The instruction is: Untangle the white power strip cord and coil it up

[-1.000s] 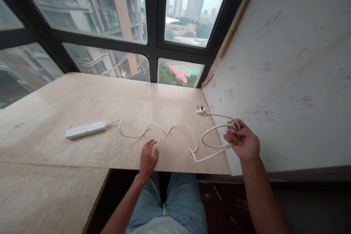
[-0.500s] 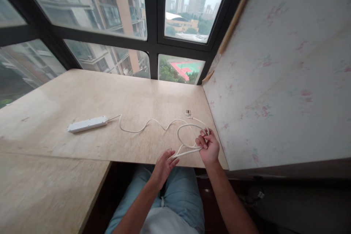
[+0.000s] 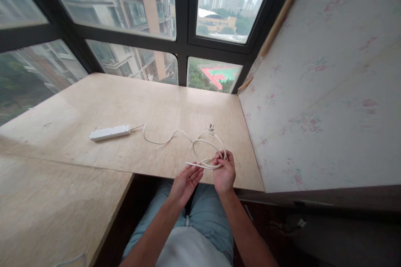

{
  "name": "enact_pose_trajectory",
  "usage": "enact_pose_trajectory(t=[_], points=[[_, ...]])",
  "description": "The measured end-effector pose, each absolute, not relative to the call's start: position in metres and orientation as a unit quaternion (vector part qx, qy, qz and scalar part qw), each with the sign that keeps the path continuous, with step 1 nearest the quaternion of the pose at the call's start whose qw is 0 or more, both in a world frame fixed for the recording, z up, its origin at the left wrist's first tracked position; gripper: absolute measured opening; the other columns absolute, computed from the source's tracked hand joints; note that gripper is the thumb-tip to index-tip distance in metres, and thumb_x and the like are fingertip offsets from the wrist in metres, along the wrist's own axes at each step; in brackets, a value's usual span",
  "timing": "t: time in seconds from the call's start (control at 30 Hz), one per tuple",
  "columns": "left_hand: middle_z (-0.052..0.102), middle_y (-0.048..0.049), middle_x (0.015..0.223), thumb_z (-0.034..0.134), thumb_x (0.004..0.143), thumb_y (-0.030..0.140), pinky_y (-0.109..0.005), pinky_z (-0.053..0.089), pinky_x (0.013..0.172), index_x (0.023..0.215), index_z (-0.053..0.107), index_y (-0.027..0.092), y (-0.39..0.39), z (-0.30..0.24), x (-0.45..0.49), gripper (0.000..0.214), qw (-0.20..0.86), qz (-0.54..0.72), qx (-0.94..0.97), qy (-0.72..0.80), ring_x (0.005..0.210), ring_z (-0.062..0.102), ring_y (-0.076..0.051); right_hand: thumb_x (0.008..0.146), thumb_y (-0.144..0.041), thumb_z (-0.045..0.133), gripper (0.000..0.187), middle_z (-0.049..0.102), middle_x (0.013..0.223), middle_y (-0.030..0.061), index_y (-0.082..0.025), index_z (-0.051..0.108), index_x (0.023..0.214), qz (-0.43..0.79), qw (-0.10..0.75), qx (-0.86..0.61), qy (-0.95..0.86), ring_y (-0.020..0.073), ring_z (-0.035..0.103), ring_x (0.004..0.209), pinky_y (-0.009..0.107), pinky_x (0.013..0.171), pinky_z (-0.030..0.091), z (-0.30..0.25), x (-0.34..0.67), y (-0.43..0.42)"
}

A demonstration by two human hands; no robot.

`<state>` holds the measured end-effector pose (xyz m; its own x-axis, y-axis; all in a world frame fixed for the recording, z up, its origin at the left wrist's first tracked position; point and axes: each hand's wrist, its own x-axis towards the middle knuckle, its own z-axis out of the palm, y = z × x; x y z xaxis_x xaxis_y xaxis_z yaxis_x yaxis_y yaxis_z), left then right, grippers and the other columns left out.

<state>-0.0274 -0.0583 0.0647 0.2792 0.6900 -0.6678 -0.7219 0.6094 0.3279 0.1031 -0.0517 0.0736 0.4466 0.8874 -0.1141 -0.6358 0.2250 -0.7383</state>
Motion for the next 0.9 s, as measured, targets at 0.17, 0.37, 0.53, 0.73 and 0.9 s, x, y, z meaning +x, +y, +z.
enact_pose_trajectory(t=[0.17, 0.37, 0.53, 0.73, 0.9], points=[[0.067, -0.0158, 0.097, 0.056, 0.088, 0.016, -0.033, 0.058, 0.077, 0.088, 0.06, 0.008, -0.051, 0.055, -0.033, 0.009, 0.756, 0.487, -0.013, 0.438, 0.084, 0.069, -0.02, 0.06, -0.01, 0.065, 0.021, 0.055, 0.073, -0.0018, -0.021, 0.06, 0.078, 0.52, 0.75, -0.371, -0.172, 0.0109, 0.049, 0.07, 0.026, 0.068, 0.041, 0.071, 0.102, -0.071], [0.063, -0.0071, 0.07, 0.057, 0.084, 0.007, -0.024, 0.055, 0.059, 0.087, 0.059, 0.007, -0.046, 0.035, -0.044, 0.004, 0.749, 0.455, 0.046, 0.48, 0.06, 0.063, -0.012, 0.062, -0.008, 0.063, 0.022, 0.054, 0.072, -0.0017, -0.023, 0.062, 0.078, 0.571, 0.723, -0.339, -0.191, 0.0118, 0.05, 0.07, 0.029, 0.071, 0.041, 0.062, 0.107, -0.095], [0.067, -0.0094, 0.078, 0.061, 0.078, 0.003, -0.023, 0.054, 0.061, 0.097, 0.061, 0.007, -0.046, 0.018, -0.044, 0.02, 0.768, 0.421, 0.108, 0.47, 0.066, 0.065, -0.013, 0.063, -0.007, 0.061, 0.022, 0.055, 0.075, -0.0016, -0.023, 0.063, 0.079, 0.584, 0.711, -0.343, -0.187, 0.0111, 0.05, 0.07, 0.028, 0.072, 0.041, 0.052, 0.116, -0.101], [0.07, -0.0124, 0.097, 0.079, 0.063, 0.012, -0.026, 0.053, 0.075, 0.102, 0.066, 0.011, -0.047, 0.002, -0.04, 0.041, 0.736, 0.453, 0.202, 0.461, 0.09, 0.068, -0.02, 0.06, -0.008, 0.062, 0.023, 0.055, 0.074, -0.0011, -0.021, 0.063, 0.078, 0.616, 0.674, -0.371, -0.168, 0.0113, 0.051, 0.07, 0.027, 0.069, 0.04, 0.04, 0.12, -0.103], [0.071, -0.0127, 0.095, 0.085, 0.057, 0.032, -0.033, 0.052, 0.084, 0.097, 0.069, 0.01, -0.046, -0.006, -0.041, 0.048, 0.728, 0.474, 0.243, 0.432, 0.089, 0.068, -0.022, 0.055, -0.006, 0.066, 0.03, 0.055, 0.076, -0.0023, -0.022, 0.063, 0.08, 0.633, 0.67, -0.373, -0.107, 0.0108, 0.052, 0.07, 0.025, 0.067, 0.041, 0.027, 0.122, -0.103]])
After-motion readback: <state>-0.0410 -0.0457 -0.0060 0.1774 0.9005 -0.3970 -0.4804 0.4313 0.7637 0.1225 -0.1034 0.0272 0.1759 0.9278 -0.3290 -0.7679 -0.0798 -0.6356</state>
